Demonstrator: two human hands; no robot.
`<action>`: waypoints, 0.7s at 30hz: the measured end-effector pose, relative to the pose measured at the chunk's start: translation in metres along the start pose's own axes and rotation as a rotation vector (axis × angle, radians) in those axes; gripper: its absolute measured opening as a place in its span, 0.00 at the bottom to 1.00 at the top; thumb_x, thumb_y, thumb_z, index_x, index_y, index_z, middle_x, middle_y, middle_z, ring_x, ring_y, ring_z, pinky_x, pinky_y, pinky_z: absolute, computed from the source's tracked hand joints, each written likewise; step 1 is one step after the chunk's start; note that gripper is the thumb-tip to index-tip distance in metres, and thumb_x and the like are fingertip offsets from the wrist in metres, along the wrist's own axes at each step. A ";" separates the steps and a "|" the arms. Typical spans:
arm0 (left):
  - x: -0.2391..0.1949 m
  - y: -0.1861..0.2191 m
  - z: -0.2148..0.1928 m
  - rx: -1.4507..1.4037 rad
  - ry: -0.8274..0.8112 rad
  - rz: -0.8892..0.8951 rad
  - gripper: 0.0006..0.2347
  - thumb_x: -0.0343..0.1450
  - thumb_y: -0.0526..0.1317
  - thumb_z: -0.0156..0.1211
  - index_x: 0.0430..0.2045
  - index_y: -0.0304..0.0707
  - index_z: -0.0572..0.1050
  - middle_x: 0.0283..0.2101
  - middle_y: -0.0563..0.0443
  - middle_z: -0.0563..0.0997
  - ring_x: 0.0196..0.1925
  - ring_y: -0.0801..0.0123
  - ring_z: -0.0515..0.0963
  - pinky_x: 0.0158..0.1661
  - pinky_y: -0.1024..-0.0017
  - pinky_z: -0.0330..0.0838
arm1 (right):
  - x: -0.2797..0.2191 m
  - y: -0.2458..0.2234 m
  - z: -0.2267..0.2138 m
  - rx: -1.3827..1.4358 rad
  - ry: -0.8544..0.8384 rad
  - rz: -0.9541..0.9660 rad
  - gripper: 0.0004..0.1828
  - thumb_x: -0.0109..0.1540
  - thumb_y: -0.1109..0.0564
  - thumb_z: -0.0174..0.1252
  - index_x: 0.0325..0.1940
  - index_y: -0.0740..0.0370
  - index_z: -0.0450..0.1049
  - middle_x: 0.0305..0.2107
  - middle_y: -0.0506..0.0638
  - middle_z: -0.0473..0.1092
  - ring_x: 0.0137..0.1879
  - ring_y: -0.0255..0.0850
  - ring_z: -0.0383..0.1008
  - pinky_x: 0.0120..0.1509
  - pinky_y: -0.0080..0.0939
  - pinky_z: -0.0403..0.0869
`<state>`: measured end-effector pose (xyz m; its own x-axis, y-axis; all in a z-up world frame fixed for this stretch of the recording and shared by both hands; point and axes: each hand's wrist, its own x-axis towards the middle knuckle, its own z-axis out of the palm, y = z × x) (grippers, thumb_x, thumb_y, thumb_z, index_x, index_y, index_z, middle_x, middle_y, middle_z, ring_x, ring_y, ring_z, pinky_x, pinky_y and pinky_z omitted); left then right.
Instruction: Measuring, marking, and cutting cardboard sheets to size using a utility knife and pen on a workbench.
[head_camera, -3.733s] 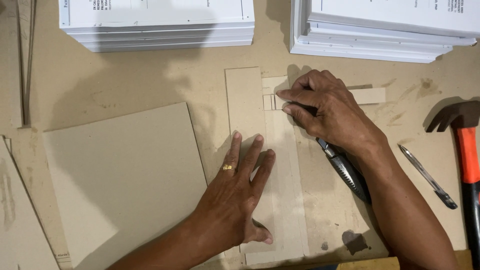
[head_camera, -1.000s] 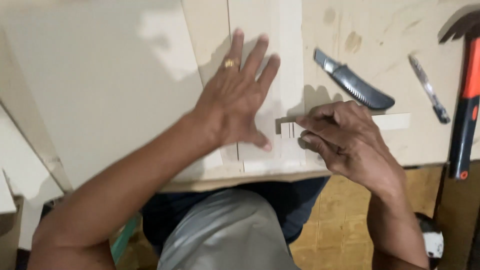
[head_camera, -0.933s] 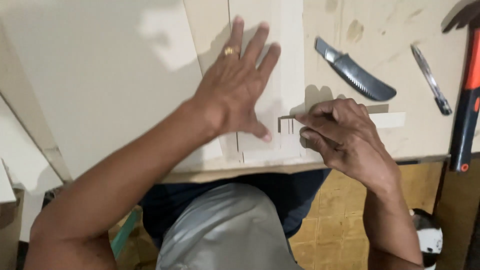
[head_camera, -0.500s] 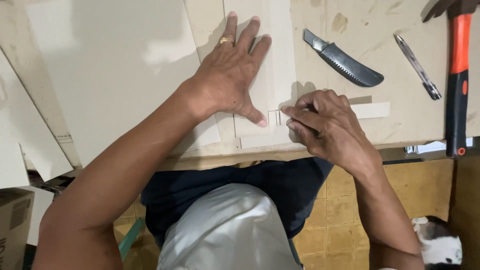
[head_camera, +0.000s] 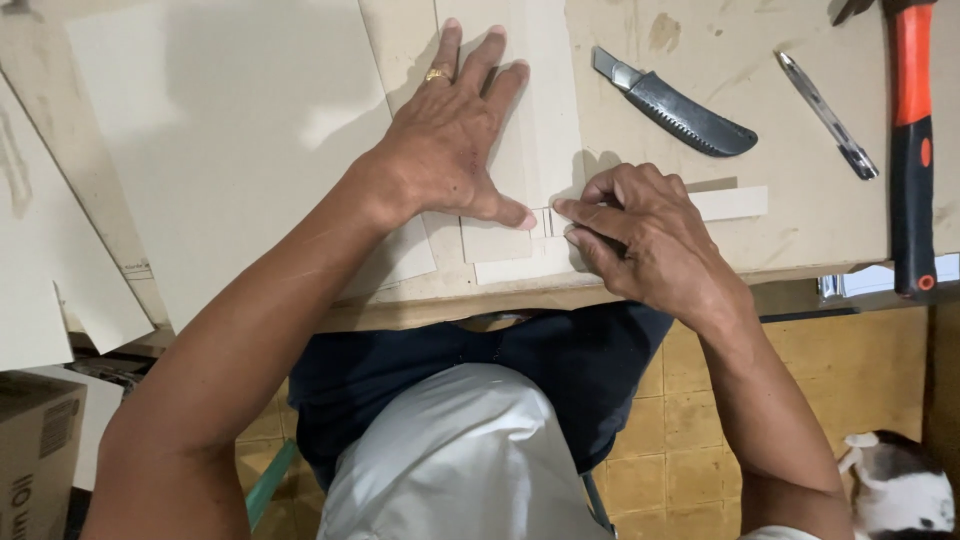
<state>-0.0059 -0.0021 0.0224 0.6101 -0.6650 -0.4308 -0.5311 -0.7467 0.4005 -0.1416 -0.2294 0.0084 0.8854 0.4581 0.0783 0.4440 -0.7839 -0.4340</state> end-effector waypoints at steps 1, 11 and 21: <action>0.001 -0.001 0.001 -0.006 0.015 0.015 0.60 0.54 0.67 0.80 0.74 0.38 0.44 0.77 0.37 0.33 0.74 0.33 0.23 0.71 0.46 0.35 | 0.000 -0.001 0.000 0.003 0.008 0.001 0.20 0.63 0.56 0.67 0.60 0.54 0.80 0.42 0.49 0.68 0.49 0.48 0.68 0.50 0.51 0.63; 0.032 -0.033 0.040 0.084 0.142 0.107 0.65 0.49 0.75 0.74 0.74 0.33 0.44 0.76 0.25 0.35 0.73 0.22 0.26 0.69 0.39 0.34 | 0.005 0.005 0.004 -0.094 0.035 -0.092 0.15 0.63 0.53 0.61 0.54 0.53 0.80 0.39 0.55 0.68 0.42 0.59 0.70 0.40 0.60 0.65; 0.023 -0.020 0.025 0.127 0.288 0.196 0.65 0.42 0.79 0.61 0.67 0.26 0.55 0.72 0.19 0.52 0.79 0.39 0.42 0.72 0.43 0.21 | 0.002 0.024 0.021 -0.053 -0.026 0.056 0.15 0.61 0.50 0.60 0.52 0.38 0.81 0.37 0.46 0.74 0.39 0.48 0.74 0.43 0.49 0.70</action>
<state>0.0038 -0.0026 -0.0159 0.6202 -0.7776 -0.1034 -0.7121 -0.6133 0.3417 -0.1324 -0.2385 -0.0201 0.9057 0.4228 0.0318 0.4009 -0.8295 -0.3889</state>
